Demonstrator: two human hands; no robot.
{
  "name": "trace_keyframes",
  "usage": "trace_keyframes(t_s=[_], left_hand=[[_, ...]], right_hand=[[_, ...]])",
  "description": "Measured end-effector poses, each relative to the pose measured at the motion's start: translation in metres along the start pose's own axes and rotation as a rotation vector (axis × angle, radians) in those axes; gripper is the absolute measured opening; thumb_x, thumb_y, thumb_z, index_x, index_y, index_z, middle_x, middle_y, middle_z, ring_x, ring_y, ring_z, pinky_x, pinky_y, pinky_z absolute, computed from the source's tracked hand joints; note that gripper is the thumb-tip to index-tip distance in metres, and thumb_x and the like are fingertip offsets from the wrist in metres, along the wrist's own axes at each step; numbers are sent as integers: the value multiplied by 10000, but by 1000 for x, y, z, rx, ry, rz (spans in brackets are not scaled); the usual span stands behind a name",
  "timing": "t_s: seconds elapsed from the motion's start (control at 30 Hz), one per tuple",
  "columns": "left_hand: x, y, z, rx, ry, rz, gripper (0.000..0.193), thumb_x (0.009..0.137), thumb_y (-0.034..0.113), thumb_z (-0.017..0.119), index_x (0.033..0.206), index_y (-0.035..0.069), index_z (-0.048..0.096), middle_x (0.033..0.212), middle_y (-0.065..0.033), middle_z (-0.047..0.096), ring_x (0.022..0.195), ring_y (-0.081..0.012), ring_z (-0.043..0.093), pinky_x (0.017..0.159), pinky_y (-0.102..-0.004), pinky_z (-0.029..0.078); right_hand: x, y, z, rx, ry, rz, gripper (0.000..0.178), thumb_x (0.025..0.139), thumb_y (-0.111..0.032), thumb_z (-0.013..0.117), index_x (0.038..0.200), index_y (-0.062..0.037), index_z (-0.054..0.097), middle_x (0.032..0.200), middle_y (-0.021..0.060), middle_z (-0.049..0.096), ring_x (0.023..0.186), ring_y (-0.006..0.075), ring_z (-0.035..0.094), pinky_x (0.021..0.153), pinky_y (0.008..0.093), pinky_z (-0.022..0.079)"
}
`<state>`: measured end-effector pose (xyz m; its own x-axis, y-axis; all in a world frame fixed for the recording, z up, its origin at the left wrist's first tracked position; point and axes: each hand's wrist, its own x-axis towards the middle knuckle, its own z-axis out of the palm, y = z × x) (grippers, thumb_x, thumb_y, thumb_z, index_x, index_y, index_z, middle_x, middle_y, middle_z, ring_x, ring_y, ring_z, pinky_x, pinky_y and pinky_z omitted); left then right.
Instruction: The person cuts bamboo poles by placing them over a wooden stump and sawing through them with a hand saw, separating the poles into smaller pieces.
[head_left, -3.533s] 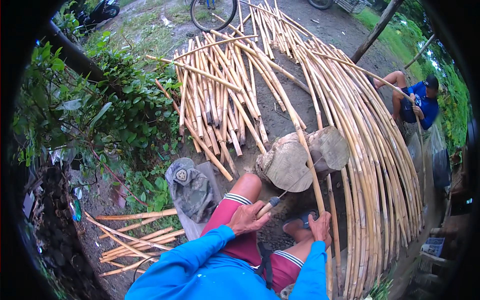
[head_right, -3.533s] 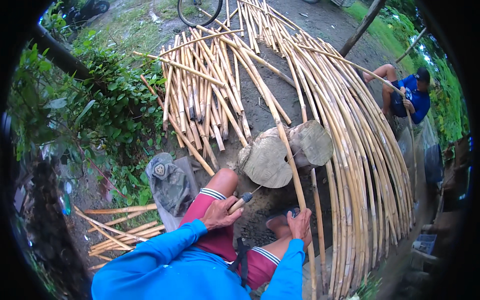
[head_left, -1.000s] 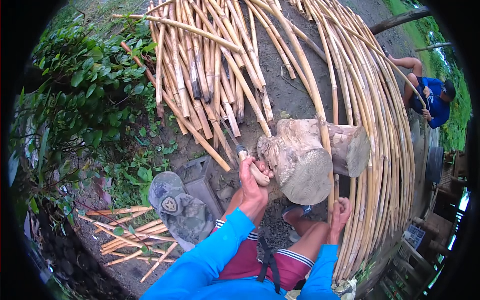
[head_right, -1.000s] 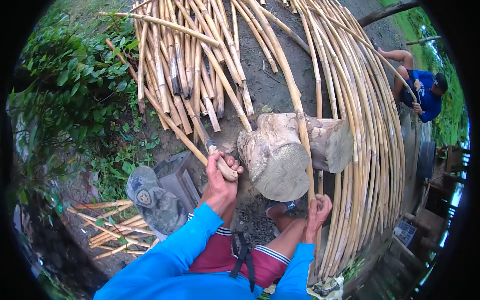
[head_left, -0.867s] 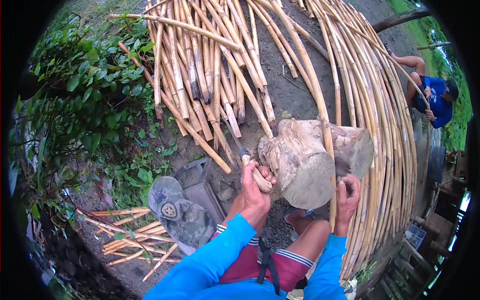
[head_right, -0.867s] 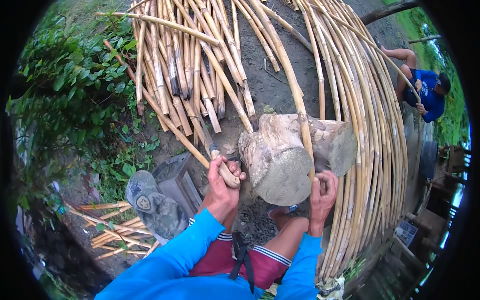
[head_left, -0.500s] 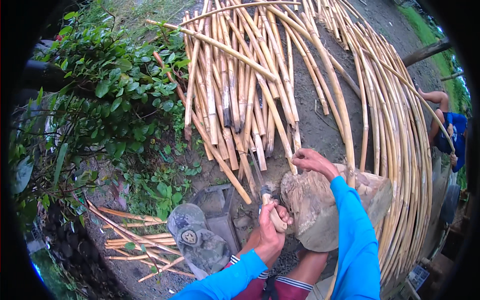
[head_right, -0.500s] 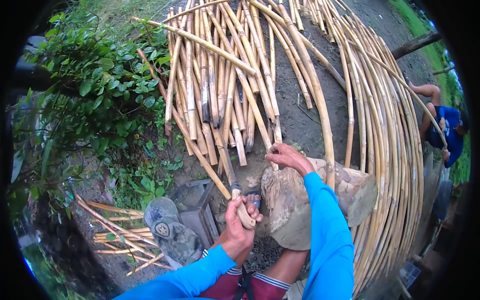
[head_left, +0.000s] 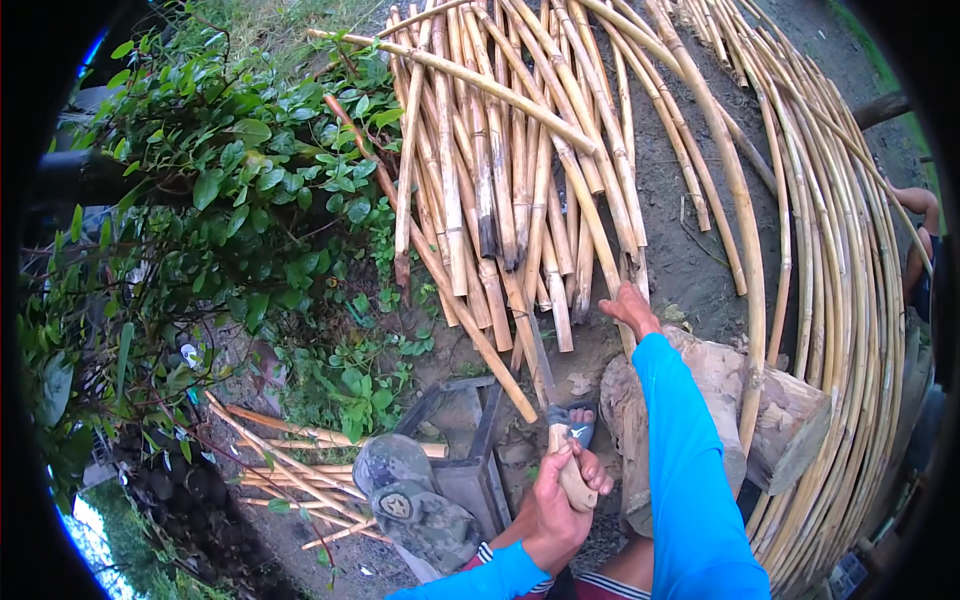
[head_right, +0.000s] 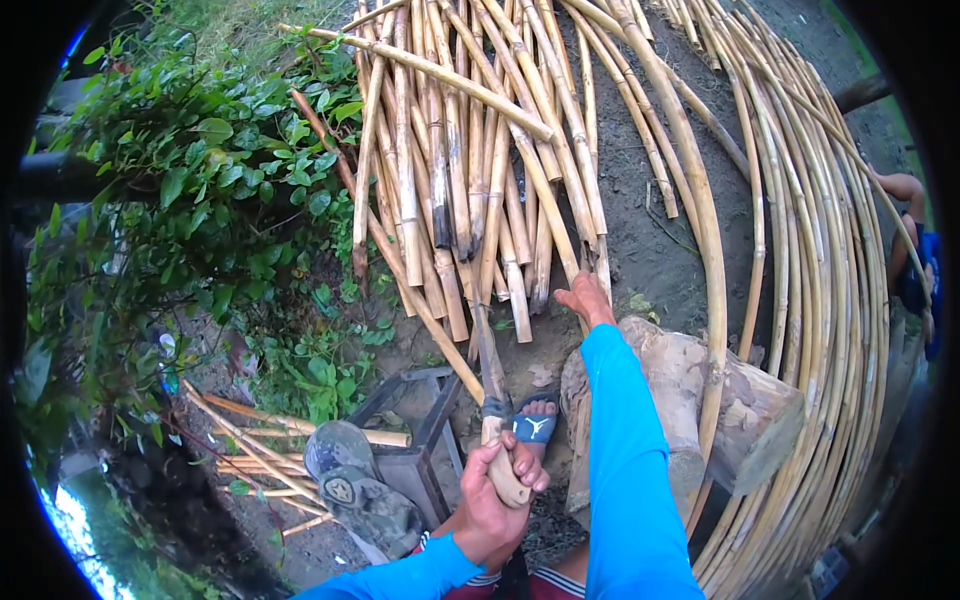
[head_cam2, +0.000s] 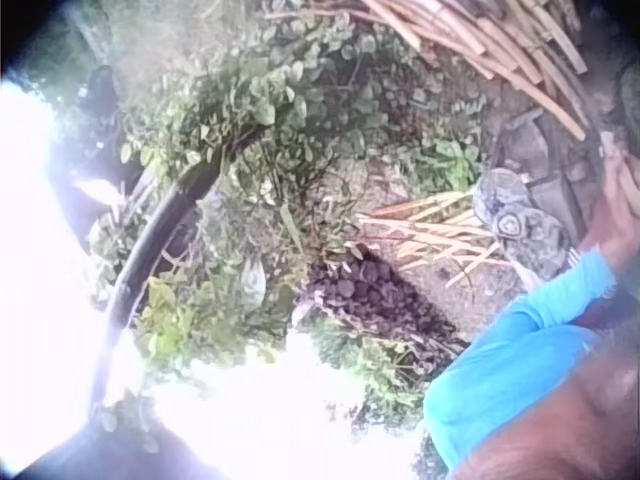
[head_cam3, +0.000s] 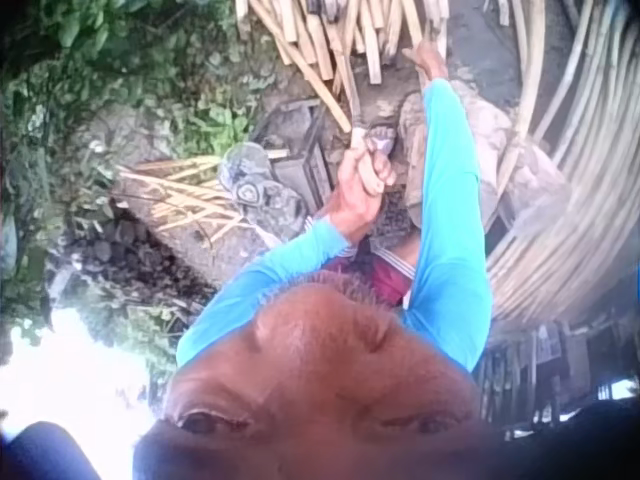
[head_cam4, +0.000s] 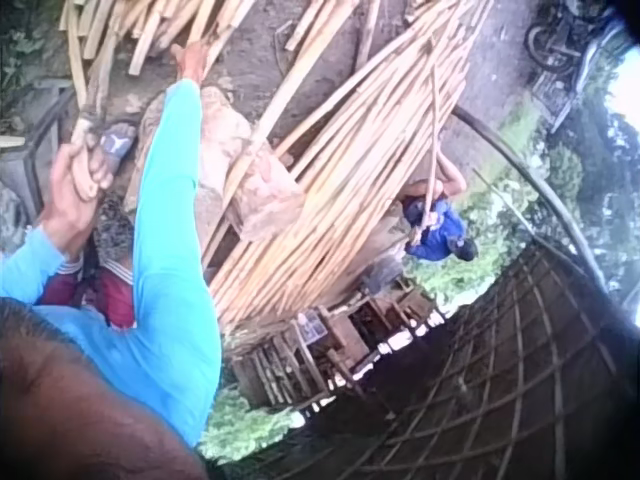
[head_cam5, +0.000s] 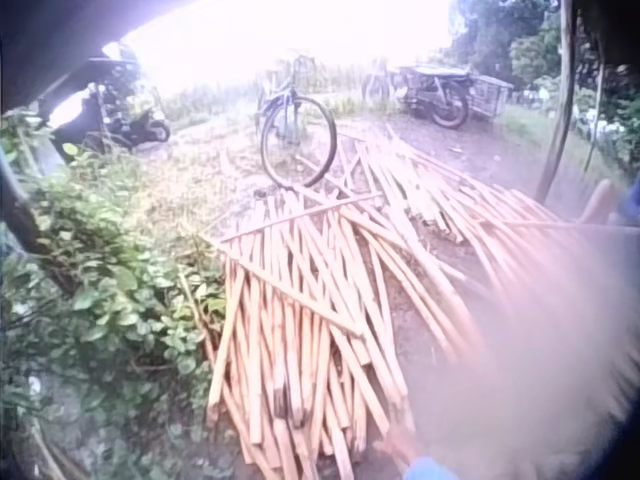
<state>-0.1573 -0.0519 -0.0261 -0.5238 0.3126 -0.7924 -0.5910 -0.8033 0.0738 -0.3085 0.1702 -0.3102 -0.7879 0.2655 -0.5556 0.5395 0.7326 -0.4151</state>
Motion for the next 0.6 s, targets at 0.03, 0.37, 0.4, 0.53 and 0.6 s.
trace_keyframes(t_s=[0.03,0.37,0.4,0.53,0.6], left_hand=[[0,1,1,7,9,4,185,956,308,468,979,125,484,724,-42,459,668,-185,459,643,-353,402],[4,-2,-5,-22,-24,-35,199,950,319,467,981,123,483,717,-43,467,653,-188,462,641,-357,405],[3,-5,-3,-38,-26,-52,199,950,320,468,978,124,484,717,-43,468,652,-188,462,641,-356,405],[3,-5,2,-55,-39,-61,195,951,318,465,974,126,488,717,-43,471,650,-187,464,641,-353,406],[4,-1,-4,-43,-16,-27,192,952,315,465,979,127,490,720,-42,473,647,-183,463,635,-351,407]], right_hand=[[4,2,3,14,-74,28,728,770,-403,769,1230,104,520,1195,312,598,1175,431,572,999,460,450],[15,16,20,218,-166,166,763,647,-491,780,1116,95,645,1129,278,651,1063,373,643,884,445,492],[16,31,20,206,-97,93,760,654,-465,768,1148,95,627,1077,265,670,969,384,665,845,447,506],[11,38,8,475,-162,58,534,716,-387,729,1038,28,630,874,163,645,758,287,643,676,404,525],[0,3,-2,758,-343,76,432,746,-360,713,976,-7,622,796,117,617,684,233,620,603,380,518]])
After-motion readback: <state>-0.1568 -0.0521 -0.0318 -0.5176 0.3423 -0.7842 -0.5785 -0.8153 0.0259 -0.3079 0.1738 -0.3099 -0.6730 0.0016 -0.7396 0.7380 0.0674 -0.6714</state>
